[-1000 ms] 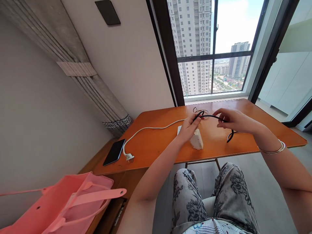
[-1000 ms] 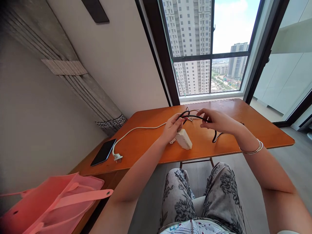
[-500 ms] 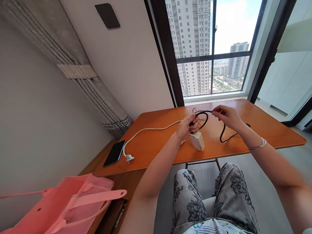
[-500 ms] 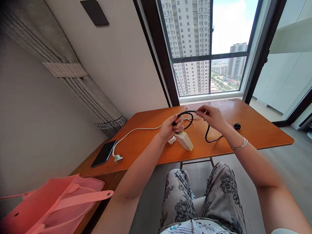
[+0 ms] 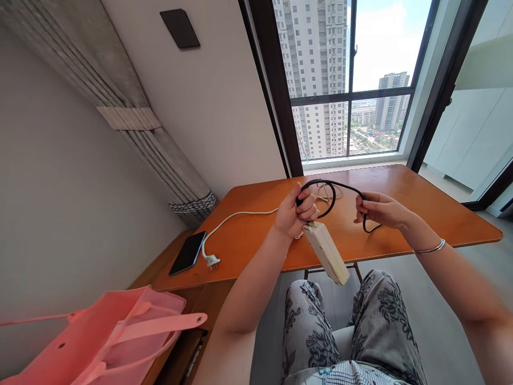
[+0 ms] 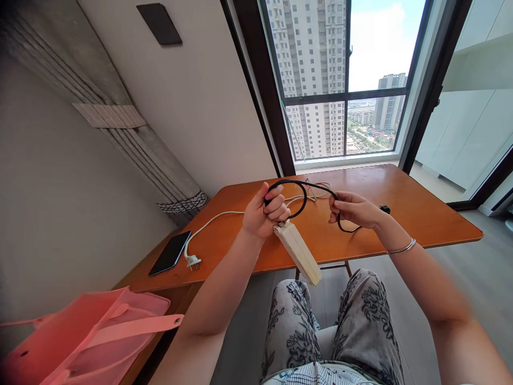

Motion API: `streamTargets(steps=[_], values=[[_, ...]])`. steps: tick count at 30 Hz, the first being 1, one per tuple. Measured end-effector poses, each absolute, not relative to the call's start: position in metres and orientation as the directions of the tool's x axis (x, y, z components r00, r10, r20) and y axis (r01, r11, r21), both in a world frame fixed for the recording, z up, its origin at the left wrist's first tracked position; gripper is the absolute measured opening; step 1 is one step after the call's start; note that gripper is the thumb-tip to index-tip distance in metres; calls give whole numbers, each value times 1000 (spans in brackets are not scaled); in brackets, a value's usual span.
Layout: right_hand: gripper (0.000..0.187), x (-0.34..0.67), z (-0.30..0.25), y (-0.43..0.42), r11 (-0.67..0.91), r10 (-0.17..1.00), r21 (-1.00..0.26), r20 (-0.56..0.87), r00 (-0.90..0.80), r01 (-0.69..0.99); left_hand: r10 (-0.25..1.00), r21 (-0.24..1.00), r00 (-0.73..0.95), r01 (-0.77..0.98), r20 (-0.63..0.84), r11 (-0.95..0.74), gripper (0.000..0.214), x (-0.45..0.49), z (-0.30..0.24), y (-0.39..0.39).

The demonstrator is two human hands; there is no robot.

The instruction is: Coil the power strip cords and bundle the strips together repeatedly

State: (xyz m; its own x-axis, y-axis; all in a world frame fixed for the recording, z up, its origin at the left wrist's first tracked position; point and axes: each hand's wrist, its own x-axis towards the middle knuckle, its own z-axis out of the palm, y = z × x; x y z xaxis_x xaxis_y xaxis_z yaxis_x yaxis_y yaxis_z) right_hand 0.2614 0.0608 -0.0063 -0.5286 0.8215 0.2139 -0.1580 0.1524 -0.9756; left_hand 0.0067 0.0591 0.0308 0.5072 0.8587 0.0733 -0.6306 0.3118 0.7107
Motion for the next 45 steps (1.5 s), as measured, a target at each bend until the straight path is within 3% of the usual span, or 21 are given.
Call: streamTargets(steps=[3,6,12,16,20,23,26,28,32,37,40,45], values=[[39,250,-13,65,245,943,-942,286,-169,-228,846,713,532,-611,48,344,48,12,33,50],[43,235,-21,66,317,946,-942,323,-33,-110,850,715,521,-621,71,321,48,19,35,43],[75,217,-31,46,389,889,-872,271,-370,296,875,705,439,-686,206,178,46,26,34,39],[84,218,-37,40,450,817,-833,238,-526,321,877,727,403,-680,260,97,45,27,28,40],[78,221,-56,40,507,804,-787,286,-522,350,890,712,335,-702,310,17,39,25,26,41],[70,224,-77,39,566,824,-659,439,-358,495,905,691,260,-721,337,-49,37,20,29,41],[58,232,-91,34,609,726,-476,658,-202,635,912,658,185,-744,366,-113,37,13,35,42],[52,237,-93,31,610,664,-344,713,-225,714,917,644,145,-752,370,-141,37,10,38,42],[44,244,-85,23,589,610,-46,680,-407,807,939,653,109,-744,327,-141,38,8,36,45],[34,242,-60,8,642,394,277,681,-617,715,943,667,97,-730,317,-149,41,12,25,50],[32,238,-38,-3,682,299,360,658,-691,637,939,649,55,-736,339,-191,39,19,21,51],[31,218,-6,-17,761,246,384,576,-780,523,924,634,68,-746,376,-203,33,31,23,47]])
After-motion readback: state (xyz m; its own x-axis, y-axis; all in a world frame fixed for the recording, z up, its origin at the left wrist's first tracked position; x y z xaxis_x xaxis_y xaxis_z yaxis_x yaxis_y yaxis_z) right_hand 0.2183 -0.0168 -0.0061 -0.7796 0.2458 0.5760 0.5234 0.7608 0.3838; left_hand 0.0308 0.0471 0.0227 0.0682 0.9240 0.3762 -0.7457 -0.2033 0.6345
